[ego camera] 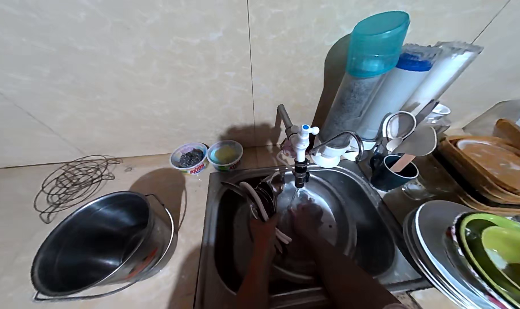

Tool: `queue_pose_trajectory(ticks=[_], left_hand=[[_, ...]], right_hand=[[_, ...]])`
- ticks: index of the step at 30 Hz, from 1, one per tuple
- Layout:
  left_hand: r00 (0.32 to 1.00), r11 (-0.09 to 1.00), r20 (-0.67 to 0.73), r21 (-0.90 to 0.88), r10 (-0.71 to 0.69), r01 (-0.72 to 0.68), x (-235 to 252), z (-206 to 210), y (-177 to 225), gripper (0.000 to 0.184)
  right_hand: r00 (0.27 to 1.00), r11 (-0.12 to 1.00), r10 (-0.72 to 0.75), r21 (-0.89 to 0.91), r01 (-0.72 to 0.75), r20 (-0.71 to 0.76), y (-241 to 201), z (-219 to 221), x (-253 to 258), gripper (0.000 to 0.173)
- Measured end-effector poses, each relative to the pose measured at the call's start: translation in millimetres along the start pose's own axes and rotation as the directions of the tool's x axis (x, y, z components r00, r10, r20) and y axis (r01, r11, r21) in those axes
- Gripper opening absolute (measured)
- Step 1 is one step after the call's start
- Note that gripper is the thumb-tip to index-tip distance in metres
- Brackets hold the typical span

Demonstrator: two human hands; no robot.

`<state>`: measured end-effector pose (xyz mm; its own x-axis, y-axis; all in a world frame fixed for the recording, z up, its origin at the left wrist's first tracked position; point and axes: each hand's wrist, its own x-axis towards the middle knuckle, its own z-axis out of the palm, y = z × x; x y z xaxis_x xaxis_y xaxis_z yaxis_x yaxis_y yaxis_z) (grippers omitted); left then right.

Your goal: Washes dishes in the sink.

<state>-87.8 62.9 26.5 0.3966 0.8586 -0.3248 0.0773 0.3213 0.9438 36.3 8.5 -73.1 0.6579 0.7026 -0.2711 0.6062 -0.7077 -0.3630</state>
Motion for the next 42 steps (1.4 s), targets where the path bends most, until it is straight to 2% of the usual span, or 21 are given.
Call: queue_pose_trajectory(ticks=[3, 5, 8, 11, 15, 20, 22, 23, 24, 25, 27, 29, 30, 31, 35, 37, 38, 40, 42], left_hand=[[1.000, 1.000, 0.004, 0.022, 0.001, -0.001, -1, 2, -1, 0.048], [1.000, 0.999, 0.014, 0.042, 0.009, -0.010, -2, 2, 1, 0.048], [1.000, 0.995, 0.027, 0.097, -0.006, 0.003, -2, 3, 0, 0.051], [0.998, 0.990, 0.058, 0.142, -0.007, -0.002, -1, 3, -4, 0.055], [0.996, 0.974, 0.084, 0.227, -0.011, -0.008, -2, 3, -3, 0.053], [0.990, 0.973, 0.137, 0.229, -0.027, -0.005, -5, 4, -5, 0.051], [0.991, 0.978, 0.134, 0.210, -0.026, -0.002, -4, 5, -4, 0.051], [0.992, 0.980, 0.126, 0.197, -0.028, 0.003, -4, 6, -4, 0.052], [0.993, 0.983, 0.116, 0.184, -0.032, 0.010, -4, 6, -4, 0.052], [0.993, 0.984, 0.107, 0.175, -0.042, 0.023, -4, 6, -4, 0.051], [0.993, 0.988, 0.100, 0.151, -0.056, 0.041, -4, 6, -4, 0.049], [0.993, 0.990, 0.102, 0.134, -0.065, 0.051, -4, 6, -5, 0.046], [0.993, 0.990, 0.106, 0.133, -0.058, 0.044, -4, 7, -6, 0.045], [0.992, 0.988, 0.115, 0.148, -0.058, 0.040, -4, 7, -6, 0.045], [0.982, 0.935, 0.188, 0.349, -0.008, -0.060, -5, 9, -12, 0.052], [0.967, 0.864, 0.256, 0.487, -0.007, -0.123, -8, 11, -12, 0.061], [0.960, 0.827, 0.280, 0.545, -0.025, -0.138, -9, 12, -12, 0.064], [0.951, 0.776, 0.305, 0.611, -0.046, -0.158, -11, 13, -11, 0.068], [0.939, 0.762, 0.340, 0.619, -0.039, -0.192, -12, 13, -13, 0.067]], right_hand=[[0.985, 0.999, -0.026, -0.026, 0.031, 0.169, -4, -11, -12, 0.044], [0.971, 0.999, -0.022, 0.039, 0.013, 0.237, -14, -9, -12, 0.040], [0.981, 0.982, 0.043, 0.174, -0.076, 0.191, -21, -13, -9, 0.042], [0.996, 0.992, -0.019, 0.130, 0.008, 0.083, -16, -3, -8, 0.048], [0.974, 0.986, -0.135, 0.121, 0.114, 0.180, -29, -6, -15, 0.045], [0.973, 0.932, -0.165, 0.347, 0.099, 0.164, -32, -5, -21, 0.046], [0.976, 0.900, -0.140, 0.432, 0.055, 0.166, -29, -8, -15, 0.051], [0.983, 0.853, -0.103, 0.522, 0.009, 0.151, -26, -8, -9, 0.053], [0.992, 0.760, -0.037, 0.648, -0.052, 0.122, -24, -8, -4, 0.050], [0.994, 0.612, 0.048, 0.784, -0.105, 0.096, -25, -13, -5, 0.042], [0.988, 0.284, 0.151, 0.956, -0.073, 0.030, -22, -23, -5, 0.029], [0.985, -0.114, 0.169, 0.993, -0.014, 0.033, -19, -33, -5, 0.020], [0.985, -0.255, 0.168, 0.967, -0.003, 0.048, -18, -39, -8, 0.022], [0.984, -0.335, 0.164, 0.942, -0.004, 0.063, -18, -44, -12, 0.024], [0.983, -0.482, 0.153, 0.876, -0.015, 0.101, -31, -51, -24, 0.058], [0.999, -0.512, 0.030, 0.859, -0.017, 0.037, -35, -51, -31, 0.084], [0.999, -0.512, 0.013, 0.859, -0.018, 0.029, -36, -51, -33, 0.093], [0.999, -0.528, 0.023, 0.849, -0.022, 0.040, -34, -51, -34, 0.101], [0.999, -0.513, -0.026, 0.858, 0.016, -0.035, -29, -49, -36, 0.093]])
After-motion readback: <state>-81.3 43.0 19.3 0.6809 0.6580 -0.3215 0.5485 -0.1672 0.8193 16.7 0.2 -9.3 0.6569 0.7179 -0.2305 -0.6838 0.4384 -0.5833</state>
